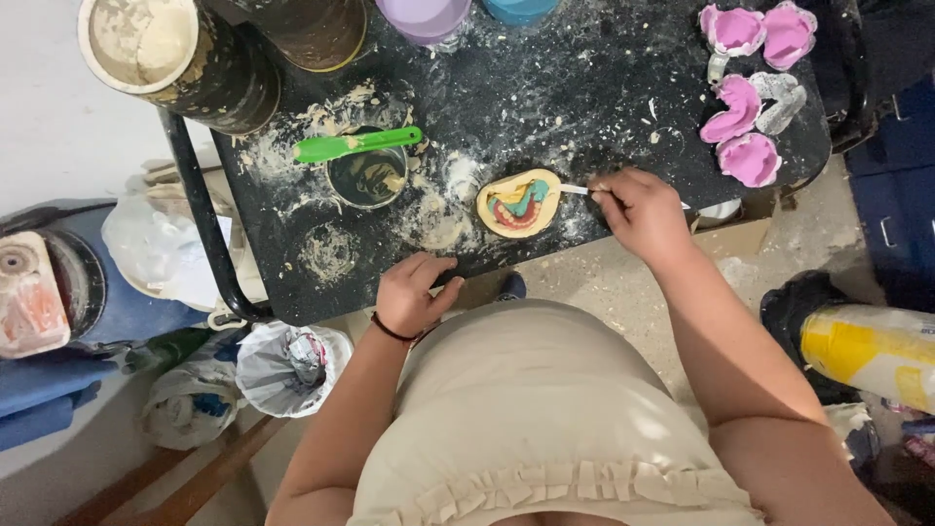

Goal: The person is using a small tool to detail and refine a plaster mold of a dental arch on a laboratory bench.

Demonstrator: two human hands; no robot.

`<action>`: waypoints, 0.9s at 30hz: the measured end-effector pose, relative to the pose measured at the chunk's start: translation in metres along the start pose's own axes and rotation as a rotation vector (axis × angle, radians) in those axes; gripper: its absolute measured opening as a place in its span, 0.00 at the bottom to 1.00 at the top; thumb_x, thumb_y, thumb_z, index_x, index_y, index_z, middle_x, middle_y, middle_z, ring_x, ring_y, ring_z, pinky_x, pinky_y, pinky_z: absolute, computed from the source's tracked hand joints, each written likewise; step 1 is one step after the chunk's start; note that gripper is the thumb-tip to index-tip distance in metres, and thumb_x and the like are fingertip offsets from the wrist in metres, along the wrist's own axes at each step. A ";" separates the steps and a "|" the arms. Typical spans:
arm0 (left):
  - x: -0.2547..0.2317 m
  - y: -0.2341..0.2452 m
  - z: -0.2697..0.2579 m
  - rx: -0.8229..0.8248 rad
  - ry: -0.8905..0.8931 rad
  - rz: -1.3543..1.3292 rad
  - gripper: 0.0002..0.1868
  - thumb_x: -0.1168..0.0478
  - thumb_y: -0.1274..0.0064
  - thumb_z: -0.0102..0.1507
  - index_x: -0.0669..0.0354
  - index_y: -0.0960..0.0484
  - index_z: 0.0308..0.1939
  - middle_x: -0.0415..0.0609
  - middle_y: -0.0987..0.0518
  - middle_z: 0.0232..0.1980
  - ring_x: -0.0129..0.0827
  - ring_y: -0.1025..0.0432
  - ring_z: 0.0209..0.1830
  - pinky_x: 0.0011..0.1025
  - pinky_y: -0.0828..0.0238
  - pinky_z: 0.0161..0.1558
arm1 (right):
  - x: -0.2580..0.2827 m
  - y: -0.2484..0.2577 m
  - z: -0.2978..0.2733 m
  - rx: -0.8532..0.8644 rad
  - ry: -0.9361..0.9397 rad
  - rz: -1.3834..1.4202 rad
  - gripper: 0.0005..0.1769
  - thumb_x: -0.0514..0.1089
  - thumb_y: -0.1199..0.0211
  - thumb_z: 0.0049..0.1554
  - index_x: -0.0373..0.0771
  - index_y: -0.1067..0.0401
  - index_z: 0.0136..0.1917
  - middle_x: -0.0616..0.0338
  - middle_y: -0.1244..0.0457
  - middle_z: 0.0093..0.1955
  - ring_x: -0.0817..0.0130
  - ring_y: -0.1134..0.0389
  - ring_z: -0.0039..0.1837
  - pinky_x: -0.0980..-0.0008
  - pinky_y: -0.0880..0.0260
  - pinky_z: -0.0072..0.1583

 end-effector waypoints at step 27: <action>0.000 -0.053 0.089 0.298 0.040 -0.032 0.58 0.54 0.27 0.56 0.52 0.47 0.83 0.67 0.46 0.82 0.71 0.45 0.78 0.68 0.51 0.74 | 0.009 -0.011 -0.029 -0.116 -0.106 0.035 0.05 0.34 0.27 0.57 0.35 0.20 0.48 0.52 0.30 0.47 0.46 0.28 0.53 0.55 0.26 0.54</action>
Point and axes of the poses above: each hand's wrist, its own z-axis towards the middle knuckle, its own y-axis out of the back of the hand, x = y × z, the point moved 7 cm from there along z, towards the middle knuckle
